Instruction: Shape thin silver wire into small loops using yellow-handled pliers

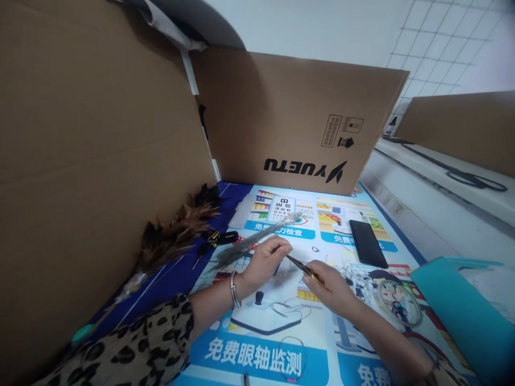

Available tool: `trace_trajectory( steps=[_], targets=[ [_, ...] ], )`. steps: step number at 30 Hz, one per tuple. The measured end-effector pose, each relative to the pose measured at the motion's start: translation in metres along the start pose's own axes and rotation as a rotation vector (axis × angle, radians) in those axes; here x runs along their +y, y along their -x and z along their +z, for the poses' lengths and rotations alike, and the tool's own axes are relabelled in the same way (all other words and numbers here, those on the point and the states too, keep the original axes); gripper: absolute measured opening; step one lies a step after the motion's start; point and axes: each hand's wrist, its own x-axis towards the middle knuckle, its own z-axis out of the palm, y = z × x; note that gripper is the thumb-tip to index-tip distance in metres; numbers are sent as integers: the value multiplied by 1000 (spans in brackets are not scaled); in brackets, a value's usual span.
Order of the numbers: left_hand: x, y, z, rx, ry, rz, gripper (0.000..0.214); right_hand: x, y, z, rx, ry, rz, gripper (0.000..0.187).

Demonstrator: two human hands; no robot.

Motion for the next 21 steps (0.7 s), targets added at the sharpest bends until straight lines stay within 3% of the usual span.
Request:
trace_trajectory(
  steps=[21],
  targets=[
    [0,-1,0,6,9,1,21,-2,1,0,-9,32,14,18]
  ],
)
